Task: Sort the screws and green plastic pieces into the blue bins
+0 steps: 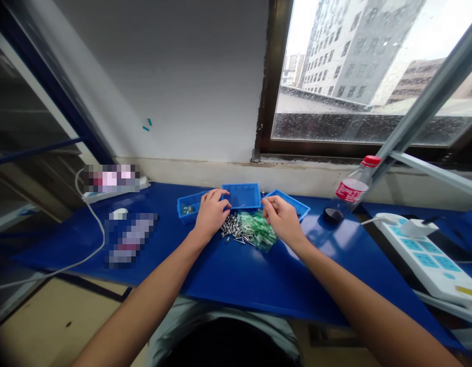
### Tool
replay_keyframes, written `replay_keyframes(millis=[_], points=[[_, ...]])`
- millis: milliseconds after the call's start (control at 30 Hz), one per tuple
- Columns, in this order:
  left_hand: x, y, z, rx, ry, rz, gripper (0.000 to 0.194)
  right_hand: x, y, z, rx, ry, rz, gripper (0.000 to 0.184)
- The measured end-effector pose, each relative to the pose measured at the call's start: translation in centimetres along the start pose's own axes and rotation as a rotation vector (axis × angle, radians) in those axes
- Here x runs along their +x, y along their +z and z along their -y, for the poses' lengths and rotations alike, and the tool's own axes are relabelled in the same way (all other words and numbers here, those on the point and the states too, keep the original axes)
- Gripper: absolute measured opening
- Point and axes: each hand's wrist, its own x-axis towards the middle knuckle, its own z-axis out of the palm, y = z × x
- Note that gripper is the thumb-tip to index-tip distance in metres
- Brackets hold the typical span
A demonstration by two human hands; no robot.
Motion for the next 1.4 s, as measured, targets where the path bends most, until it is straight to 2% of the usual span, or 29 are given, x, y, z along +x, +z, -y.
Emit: replay_keyframes(millis=[67, 133, 300, 400, 467, 600, 700, 800, 867, 933, 1033, 1133, 1233, 1400], points=[[0.0, 0.2, 0.1, -0.001, -0.004, 0.001, 0.015, 0.6, 0.4, -0.4, -0.121, 0.045, 0.034, 0.050], [0.0, 0.3, 0.2, -0.005, -0.007, 0.000, 0.015, 0.7, 0.7, -0.6, -0.240, 0.007, 0.031, 0.051], [0.2, 0.6, 0.6, -0.038, -0.014, -0.004, 0.017, -0.3, 0.4, -0.5, -0.454, -0.270, 0.080, 0.037], [0.3, 0.7, 0.8, -0.063, -0.018, 0.020, 0.023, -0.7, -0.4, -0.7, -0.613, -0.472, 0.193, 0.023], [0.4, 0.7, 1.0, -0.076, -0.015, 0.041, 0.026, -0.6, -0.9, -1.1, -0.668, -0.519, 0.253, 0.019], [0.1, 0.5, 1.0, -0.059, -0.012, 0.066, 0.030, -0.5, -1.4, -1.7, -0.719, -0.530, 0.286, 0.016], [-0.3, 0.4, 0.5, -0.031, -0.020, 0.049, 0.033, -0.6, -1.4, -1.6, -0.743, -0.553, 0.246, 0.019], [-0.7, 0.3, -0.6, -0.041, -0.055, -0.036, 0.033, -0.9, -1.3, -1.1, -0.713, -0.577, 0.125, 0.023], [-0.9, 0.4, -1.6, -0.112, -0.021, -0.062, 0.035, -1.1, -1.3, -0.6, -0.657, -0.591, 0.049, 0.023], [-1.0, 0.7, -2.7, -0.227, 0.040, -0.056, 0.037, -1.4, -1.2, -0.2, -0.581, -0.578, -0.025, 0.020], [-1.1, 1.0, -3.9, -0.413, 0.140, -0.035, 0.042, -1.8, -0.7, 0.3, -0.406, -0.478, -0.120, 0.019], [-1.1, 0.8, -4.6, -0.597, 0.133, -0.049, 0.036, -2.3, -0.1, 0.3, -0.182, -0.362, -0.147, 0.021], [-1.2, 0.3, -4.8, -0.766, 0.058, -0.038, 0.027, -2.5, 0.3, 0.0, -0.016, -0.266, -0.117, 0.027], [-1.4, -0.1, -4.7, -0.875, -0.038, -0.036, 0.031, -2.4, 0.7, 0.0, 0.139, -0.111, 0.074, 0.043]])
